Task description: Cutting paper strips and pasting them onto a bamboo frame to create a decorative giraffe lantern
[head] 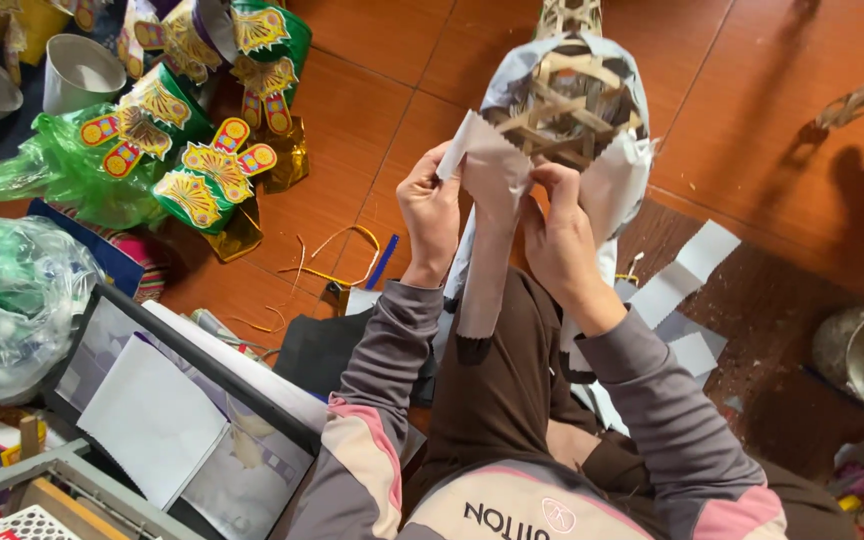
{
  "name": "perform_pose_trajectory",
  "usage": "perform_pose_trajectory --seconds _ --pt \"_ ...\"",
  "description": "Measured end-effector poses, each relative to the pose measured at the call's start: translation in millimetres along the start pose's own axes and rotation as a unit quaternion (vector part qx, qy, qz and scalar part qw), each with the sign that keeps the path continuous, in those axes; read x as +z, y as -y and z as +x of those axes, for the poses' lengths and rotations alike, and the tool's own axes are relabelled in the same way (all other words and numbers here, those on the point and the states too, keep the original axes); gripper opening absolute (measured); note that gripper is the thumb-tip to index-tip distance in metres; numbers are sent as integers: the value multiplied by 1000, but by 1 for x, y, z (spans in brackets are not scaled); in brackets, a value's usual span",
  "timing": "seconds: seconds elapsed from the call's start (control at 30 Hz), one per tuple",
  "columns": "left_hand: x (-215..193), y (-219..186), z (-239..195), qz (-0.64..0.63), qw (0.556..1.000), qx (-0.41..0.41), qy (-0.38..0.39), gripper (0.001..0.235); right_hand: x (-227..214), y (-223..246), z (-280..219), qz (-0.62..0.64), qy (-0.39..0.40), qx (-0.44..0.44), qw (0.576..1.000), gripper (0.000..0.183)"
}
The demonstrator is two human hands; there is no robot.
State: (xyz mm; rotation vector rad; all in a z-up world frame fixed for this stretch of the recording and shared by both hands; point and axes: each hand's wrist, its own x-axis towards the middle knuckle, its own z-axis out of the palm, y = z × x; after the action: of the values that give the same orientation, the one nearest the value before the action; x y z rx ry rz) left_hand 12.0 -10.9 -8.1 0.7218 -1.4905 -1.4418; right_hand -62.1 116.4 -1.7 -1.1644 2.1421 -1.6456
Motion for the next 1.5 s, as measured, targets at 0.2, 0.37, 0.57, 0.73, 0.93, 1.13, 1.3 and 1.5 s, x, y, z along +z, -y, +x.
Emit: perform_pose_trajectory --seconds 0.2,0.37,0.57,0.73,0.93,1.13,1.3,1.5 --pt "14 45 19 -71 994 -60 -52 9 2 -21 6 72 -19 -2 997 18" --pt "26 33 24 -43 998 -46 -26 11 8 -21 2 90 -25 18 995 16" --pt "21 52 33 67 995 63 -37 29 4 -11 2 99 -32 47 994 17" --pt "8 27 9 70 985 144 67 22 0 -16 3 116 -51 55 990 20" --pt "0 50 12 123 963 183 157 44 -2 -22 4 135 -56 57 988 21" --pt "8 52 18 105 956 241 133 46 -8 -21 4 134 -44 83 987 20" --pt "12 65 21 54 960 265 75 36 -9 -20 4 145 -39 93 984 20" --pt "21 54 20 20 970 231 75 28 -12 -17 5 155 -39 103 982 17"
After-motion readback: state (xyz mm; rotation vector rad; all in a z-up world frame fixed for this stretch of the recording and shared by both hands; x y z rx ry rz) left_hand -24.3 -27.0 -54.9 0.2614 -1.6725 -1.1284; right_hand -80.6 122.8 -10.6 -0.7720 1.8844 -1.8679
